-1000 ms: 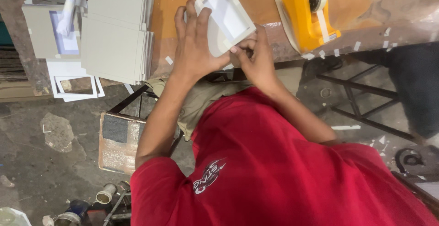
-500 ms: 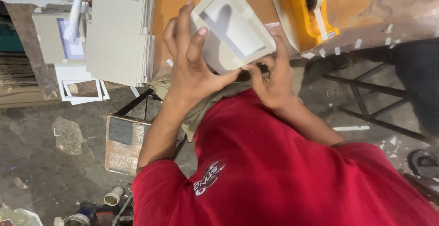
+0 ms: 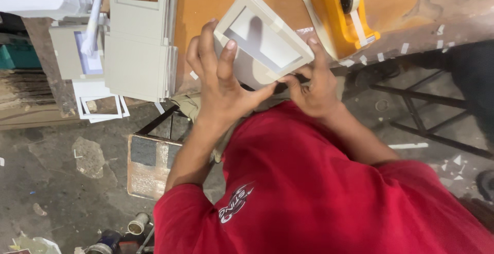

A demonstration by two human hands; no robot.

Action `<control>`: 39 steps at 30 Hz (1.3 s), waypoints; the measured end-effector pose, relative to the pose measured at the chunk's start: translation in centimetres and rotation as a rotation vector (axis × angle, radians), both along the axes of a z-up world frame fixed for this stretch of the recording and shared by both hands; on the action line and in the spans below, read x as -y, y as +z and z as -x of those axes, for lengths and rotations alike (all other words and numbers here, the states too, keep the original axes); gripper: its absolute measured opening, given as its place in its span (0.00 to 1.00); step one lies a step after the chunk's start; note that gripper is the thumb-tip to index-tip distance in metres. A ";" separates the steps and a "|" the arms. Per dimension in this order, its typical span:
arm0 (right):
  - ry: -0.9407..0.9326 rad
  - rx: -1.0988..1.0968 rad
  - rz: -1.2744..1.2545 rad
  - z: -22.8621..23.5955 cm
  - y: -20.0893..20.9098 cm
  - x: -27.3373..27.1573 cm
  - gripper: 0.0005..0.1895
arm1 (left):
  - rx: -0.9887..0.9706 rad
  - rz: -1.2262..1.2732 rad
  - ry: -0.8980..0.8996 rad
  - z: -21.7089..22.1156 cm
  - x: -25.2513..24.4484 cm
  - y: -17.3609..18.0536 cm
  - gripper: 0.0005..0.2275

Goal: The person sits at a table and repeatedly applies clear tape to the edges of white rectangular frames using a yellow tape dispenser. They handle each frame one at a time, folding the tape over the edges and pressing it down.

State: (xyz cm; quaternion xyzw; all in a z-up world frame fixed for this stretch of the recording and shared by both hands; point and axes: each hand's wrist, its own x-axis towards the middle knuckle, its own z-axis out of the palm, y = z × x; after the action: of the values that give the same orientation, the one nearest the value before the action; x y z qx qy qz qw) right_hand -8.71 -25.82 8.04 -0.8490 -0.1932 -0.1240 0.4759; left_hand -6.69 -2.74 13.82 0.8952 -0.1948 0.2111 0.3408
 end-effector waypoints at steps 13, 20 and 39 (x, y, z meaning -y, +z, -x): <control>-0.032 0.250 -0.316 -3.5 -1.4 -1.6 0.32 | -0.604 0.664 -0.317 1.1 2.4 -2.4 0.55; -0.462 0.046 0.371 -5.6 1.9 3.3 0.13 | -0.502 0.285 0.364 -1.1 0.7 -8.3 0.53; -0.304 -0.280 -0.118 -5.3 -0.8 12.5 0.06 | -0.410 0.457 0.567 0.5 -0.6 -13.6 0.28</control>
State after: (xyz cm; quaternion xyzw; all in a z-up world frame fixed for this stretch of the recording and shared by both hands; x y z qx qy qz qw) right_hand -3.39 -38.35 7.27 -0.8479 0.0128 -0.0864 0.5228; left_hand -7.14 -2.11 0.20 0.8383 0.1830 0.1516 0.4908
